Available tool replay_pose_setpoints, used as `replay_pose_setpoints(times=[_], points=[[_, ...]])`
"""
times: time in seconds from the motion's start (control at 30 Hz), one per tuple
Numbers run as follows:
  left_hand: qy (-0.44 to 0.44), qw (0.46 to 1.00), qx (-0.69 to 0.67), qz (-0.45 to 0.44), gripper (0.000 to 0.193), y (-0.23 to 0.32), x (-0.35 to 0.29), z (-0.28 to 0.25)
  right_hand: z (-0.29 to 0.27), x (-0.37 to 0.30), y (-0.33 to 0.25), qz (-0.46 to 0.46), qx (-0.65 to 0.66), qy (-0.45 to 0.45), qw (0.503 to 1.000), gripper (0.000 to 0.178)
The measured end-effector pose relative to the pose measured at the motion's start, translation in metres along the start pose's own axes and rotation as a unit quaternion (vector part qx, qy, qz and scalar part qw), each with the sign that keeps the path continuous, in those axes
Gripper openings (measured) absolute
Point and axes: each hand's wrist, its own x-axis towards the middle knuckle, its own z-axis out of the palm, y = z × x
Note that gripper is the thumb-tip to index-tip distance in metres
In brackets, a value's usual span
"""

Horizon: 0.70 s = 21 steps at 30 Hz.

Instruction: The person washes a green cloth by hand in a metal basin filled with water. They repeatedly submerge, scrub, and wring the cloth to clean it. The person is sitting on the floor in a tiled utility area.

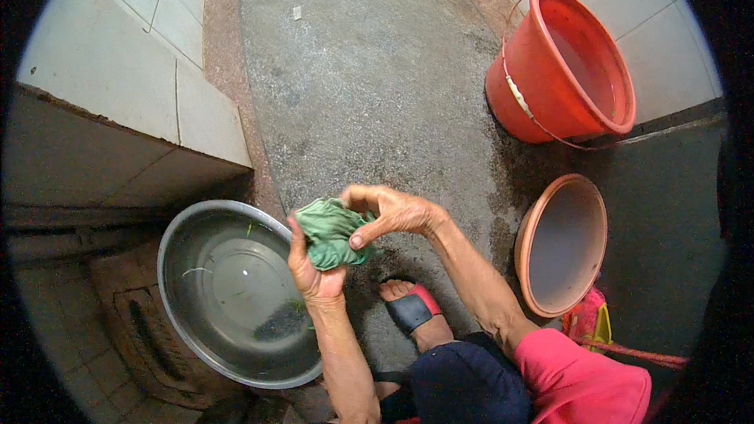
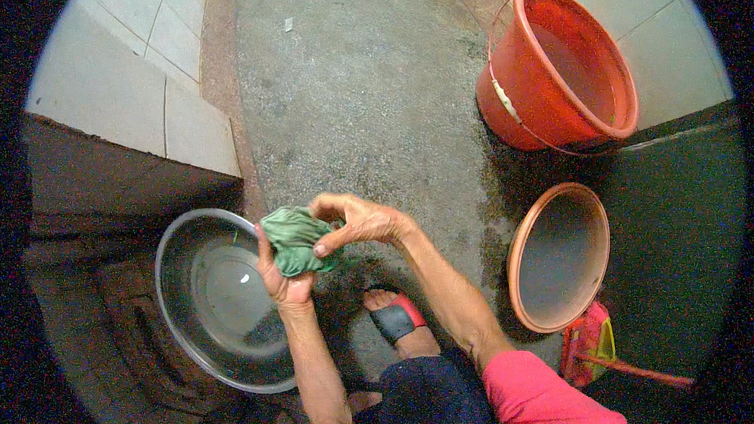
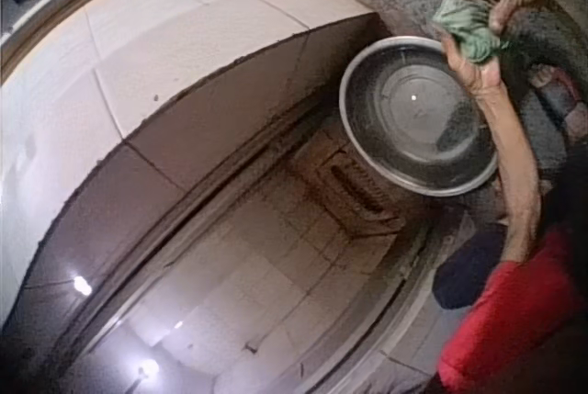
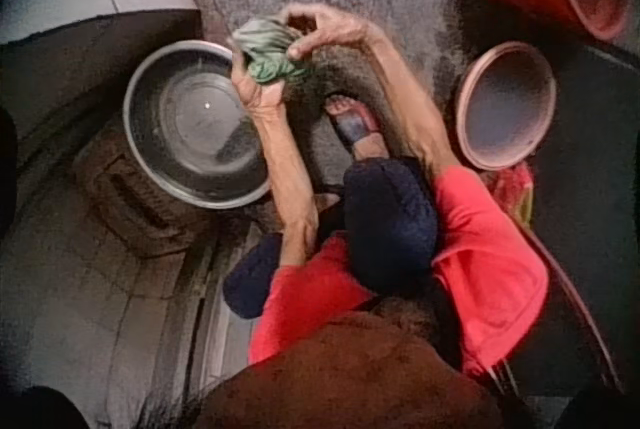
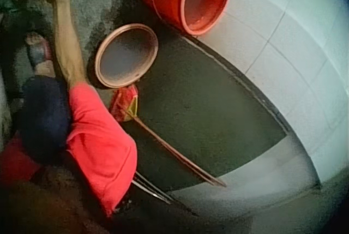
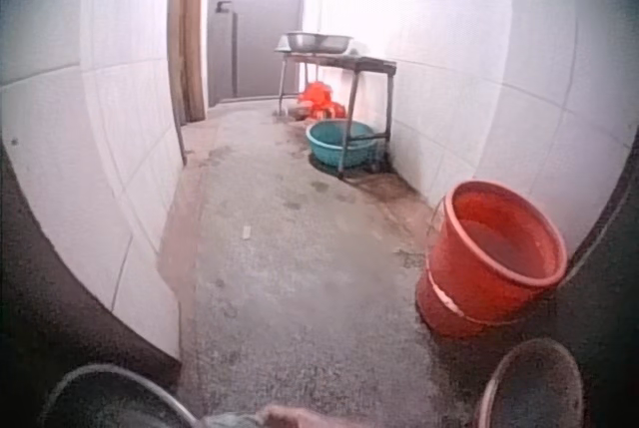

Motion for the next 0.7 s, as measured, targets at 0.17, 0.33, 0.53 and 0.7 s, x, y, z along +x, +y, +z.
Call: replay_pose_setpoints(times=[0.17, 0.33, 0.53, 0.7], points=[[0.0, 1.0, -0.02, -0.005, 0.026, 0.008, -0.002, 0.005, 0.004, -0.007, 0.041, -0.033, 0.291, 0.065, 0.954, 0.029], [0.033, 0.998, -0.047, -0.035, 0.037, -0.007, 0.003, -0.008, 0.008, 0.004, -0.001, -0.102, 0.317, 0.268, 0.904, 0.008], [-0.092, 0.993, 0.07, -0.015, 0.035, -0.02, 0.025, -0.05, 0.121, 0.038, 0.053, -0.086, -0.517, 0.426, 0.737, 0.031], [0.163, 0.965, 0.194, 0.069, 0.024, -0.032, 0.034, -0.016, 0.079, 0.037, 0.016, -0.012, -0.392, 0.341, 0.854, 0.019]])
